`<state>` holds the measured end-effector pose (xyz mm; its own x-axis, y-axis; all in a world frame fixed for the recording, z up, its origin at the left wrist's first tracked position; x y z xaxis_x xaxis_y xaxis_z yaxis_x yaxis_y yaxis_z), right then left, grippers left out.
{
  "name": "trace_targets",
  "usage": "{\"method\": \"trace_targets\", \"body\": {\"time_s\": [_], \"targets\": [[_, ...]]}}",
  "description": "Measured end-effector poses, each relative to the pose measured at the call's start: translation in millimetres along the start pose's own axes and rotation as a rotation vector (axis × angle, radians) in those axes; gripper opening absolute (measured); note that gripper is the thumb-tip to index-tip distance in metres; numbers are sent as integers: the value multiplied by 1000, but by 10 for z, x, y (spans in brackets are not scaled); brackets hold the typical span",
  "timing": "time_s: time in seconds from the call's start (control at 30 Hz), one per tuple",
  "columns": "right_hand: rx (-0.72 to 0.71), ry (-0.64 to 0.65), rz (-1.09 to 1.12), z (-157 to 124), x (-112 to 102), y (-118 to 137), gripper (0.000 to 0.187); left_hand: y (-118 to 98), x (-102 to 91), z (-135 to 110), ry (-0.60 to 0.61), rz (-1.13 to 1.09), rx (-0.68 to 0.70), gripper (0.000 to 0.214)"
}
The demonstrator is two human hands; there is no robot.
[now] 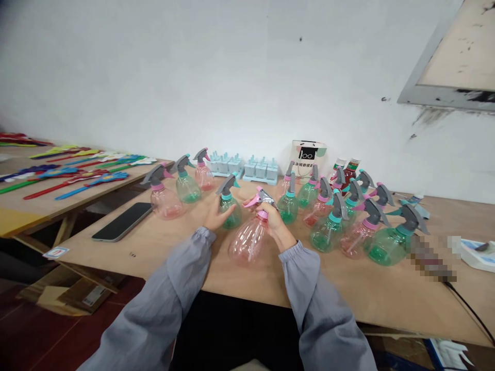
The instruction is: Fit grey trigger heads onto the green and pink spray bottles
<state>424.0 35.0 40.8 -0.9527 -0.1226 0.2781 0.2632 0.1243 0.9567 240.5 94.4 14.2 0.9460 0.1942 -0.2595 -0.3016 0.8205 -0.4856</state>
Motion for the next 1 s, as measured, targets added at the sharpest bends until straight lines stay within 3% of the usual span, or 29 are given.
{"method": "trace_targets", "body": {"time_s": [0.2,0.4,0.57,0.73,0.9,1.0], "targets": [[-54,-48,40,3,-56,-23,13,-33,8,19,15,-15,31,57],[-10,-43,46,29,-23,-90,19,-46,9,19,23,-9,43,62],[-47,-134,198,14,-148,-75,11,-30,5,12,16,-4,51,62],[-29,-143,191,50,-164,-132,23,-27,10,15,7,3,92,60],[-175,-104,66,-5,-107,-7,11,-9,13,5,3,13,75,60],[-299,-170,34,-74,-161,94,8,8,12,-4,9,31,50,59]]}}
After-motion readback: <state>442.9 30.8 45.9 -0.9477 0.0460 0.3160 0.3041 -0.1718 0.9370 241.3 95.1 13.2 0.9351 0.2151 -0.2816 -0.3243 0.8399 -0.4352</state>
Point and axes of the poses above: each hand's wrist, its own z-axis towards the middle knuckle, its own x-axis out of the palm, y = z × x, the point moved 10 cm from there along z, towards the middle knuckle, and after that the axes turned 14 degrees about x, right-handed, at the moved point
